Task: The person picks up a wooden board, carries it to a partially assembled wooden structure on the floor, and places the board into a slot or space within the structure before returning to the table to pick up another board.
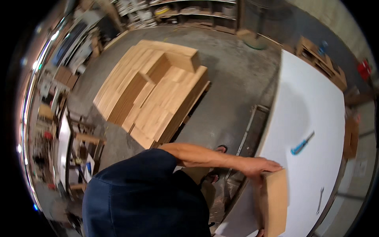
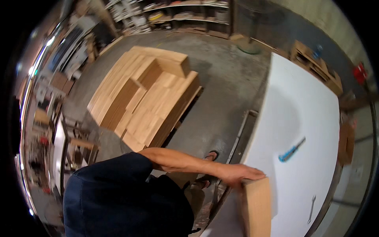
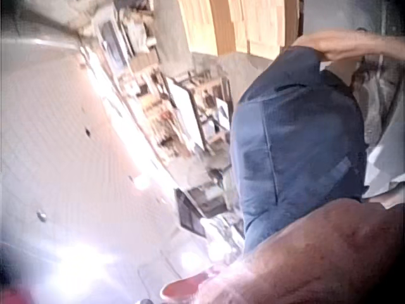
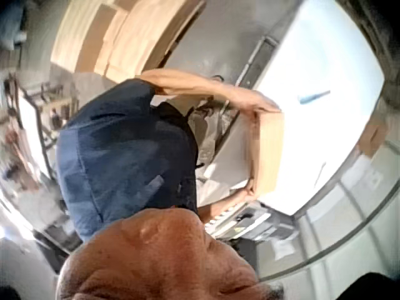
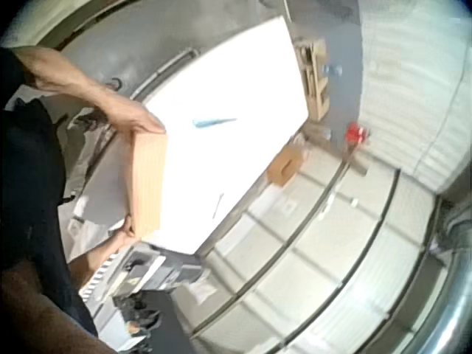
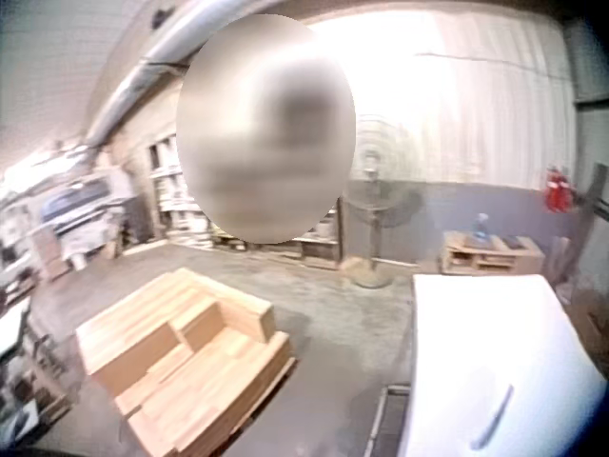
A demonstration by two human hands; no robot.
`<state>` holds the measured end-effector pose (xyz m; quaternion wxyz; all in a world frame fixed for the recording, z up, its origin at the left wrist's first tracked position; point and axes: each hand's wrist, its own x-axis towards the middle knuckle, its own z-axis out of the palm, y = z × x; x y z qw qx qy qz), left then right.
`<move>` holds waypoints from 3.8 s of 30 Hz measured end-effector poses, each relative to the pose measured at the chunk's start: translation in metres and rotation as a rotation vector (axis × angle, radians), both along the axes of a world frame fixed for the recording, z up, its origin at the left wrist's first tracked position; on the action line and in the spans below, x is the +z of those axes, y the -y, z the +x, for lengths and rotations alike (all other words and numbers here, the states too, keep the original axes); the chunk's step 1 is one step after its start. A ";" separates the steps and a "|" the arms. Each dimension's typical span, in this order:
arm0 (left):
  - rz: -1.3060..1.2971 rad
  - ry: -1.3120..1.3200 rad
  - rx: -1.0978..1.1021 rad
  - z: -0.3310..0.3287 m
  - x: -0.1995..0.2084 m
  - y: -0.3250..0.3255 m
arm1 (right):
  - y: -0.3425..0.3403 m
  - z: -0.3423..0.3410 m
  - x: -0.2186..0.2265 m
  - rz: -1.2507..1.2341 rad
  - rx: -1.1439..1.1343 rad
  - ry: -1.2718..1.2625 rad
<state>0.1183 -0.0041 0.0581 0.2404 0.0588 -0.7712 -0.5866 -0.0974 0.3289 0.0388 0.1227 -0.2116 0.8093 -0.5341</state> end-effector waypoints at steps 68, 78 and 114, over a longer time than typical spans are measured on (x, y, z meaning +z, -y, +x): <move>1.575 -0.406 2.152 0.931 -0.411 -0.001 | 0.610 1.005 -0.414 0.865 1.354 1.091; 1.485 -0.371 2.279 0.919 -0.393 0.023 | 0.602 1.020 -0.399 0.845 1.281 1.150; 1.299 -0.782 2.432 0.862 -0.426 0.008 | 0.632 0.916 -0.432 0.739 1.454 1.380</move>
